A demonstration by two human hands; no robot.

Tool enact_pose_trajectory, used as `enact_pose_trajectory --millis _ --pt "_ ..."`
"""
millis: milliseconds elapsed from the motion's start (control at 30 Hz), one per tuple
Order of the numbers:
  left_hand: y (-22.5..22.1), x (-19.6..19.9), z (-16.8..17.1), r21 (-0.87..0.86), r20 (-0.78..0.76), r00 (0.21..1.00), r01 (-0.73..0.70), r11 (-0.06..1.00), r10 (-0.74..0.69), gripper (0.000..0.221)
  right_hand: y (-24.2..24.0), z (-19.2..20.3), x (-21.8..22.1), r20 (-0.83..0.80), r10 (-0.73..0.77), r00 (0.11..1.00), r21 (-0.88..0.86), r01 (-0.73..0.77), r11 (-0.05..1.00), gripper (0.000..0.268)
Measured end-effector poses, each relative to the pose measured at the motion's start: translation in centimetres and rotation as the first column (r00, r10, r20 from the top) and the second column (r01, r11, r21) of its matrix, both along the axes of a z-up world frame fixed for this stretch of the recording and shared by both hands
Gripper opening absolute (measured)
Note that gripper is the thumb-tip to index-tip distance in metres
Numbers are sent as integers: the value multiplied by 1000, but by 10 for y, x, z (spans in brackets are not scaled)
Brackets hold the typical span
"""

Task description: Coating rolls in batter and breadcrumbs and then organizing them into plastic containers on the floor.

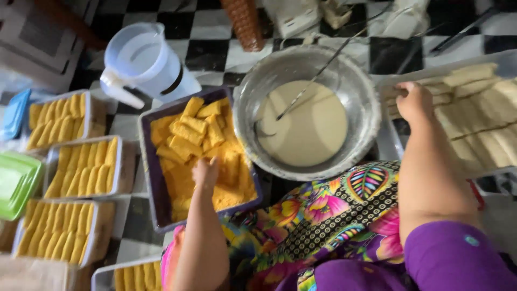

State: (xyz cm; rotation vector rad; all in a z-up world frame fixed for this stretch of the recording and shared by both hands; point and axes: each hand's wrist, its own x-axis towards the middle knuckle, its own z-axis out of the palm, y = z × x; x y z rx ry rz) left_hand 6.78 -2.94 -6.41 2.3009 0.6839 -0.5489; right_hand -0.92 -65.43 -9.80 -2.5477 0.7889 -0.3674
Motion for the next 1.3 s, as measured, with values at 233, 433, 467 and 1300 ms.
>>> enact_pose_trajectory --millis 233,433,467,1300 --pt "15 2 -7 -643 -39 962 -232 730 271 54 -15 -50 31 -462 -7 887 -441 -223 869 33" --pt "-13 -16 56 -729 -24 990 -110 676 136 41 -29 -78 19 24 -131 991 -470 127 873 21" --pt "-20 -17 64 -538 -35 994 65 841 -100 45 -41 -90 18 219 -101 970 -482 198 854 41" --pt "28 23 25 -905 255 711 -64 421 656 49 176 -72 110 -572 278 772 -73 -385 920 50"
